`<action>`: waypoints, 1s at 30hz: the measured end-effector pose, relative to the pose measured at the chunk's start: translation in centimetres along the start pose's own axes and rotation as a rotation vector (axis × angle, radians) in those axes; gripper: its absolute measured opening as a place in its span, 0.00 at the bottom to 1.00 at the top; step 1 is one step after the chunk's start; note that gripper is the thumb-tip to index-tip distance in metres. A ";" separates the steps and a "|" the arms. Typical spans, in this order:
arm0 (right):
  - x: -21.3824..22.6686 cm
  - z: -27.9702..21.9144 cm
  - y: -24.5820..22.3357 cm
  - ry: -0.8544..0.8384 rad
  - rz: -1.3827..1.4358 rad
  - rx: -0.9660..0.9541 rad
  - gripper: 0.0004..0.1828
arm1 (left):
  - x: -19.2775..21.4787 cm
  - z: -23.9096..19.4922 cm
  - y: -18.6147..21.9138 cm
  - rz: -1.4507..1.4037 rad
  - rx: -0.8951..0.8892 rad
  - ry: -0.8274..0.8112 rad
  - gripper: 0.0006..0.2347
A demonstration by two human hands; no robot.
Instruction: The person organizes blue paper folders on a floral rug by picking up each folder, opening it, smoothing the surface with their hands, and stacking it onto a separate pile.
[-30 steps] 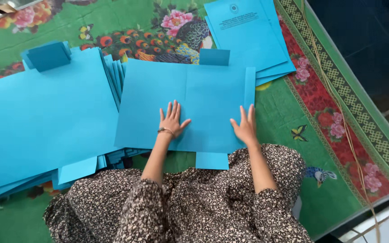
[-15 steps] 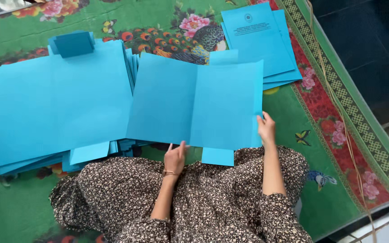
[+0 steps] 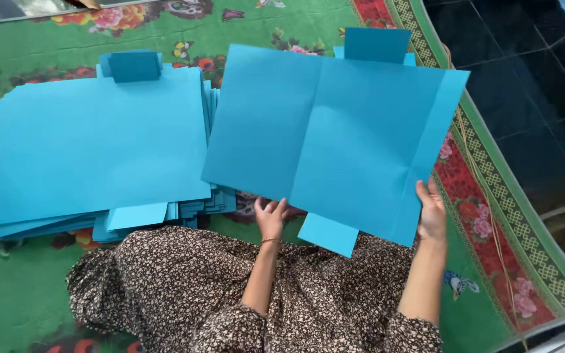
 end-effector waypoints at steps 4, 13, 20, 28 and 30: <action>-4.8 -1.2 -2.3 -0.041 0.002 0.047 0.20 | 0.8 2.8 2.4 -0.088 -0.136 -0.015 0.29; -20.4 2.7 14.0 -0.124 0.155 -0.088 0.15 | 17.3 5.2 18.5 -0.014 -0.414 0.282 0.30; -42.8 -2.0 30.5 -0.298 0.247 -0.321 0.17 | 41.9 13.9 20.5 -0.060 -0.393 0.606 0.39; -45.8 0.1 47.7 -0.367 -0.052 -0.289 0.28 | 49.6 16.5 20.8 0.037 -0.344 0.709 0.36; -45.1 0.7 46.9 -0.402 -0.256 -0.217 0.32 | 49.5 17.5 19.9 0.021 -0.317 0.680 0.35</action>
Point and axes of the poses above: each hand's wrist, its own z-axis towards the middle knuckle, its own x-axis out of the back of the hand, y = z × x, the point moved 7 cm from there along z, towards the middle knuckle, and after that the axes turned 7 degrees about z, right-handed, at the moved point
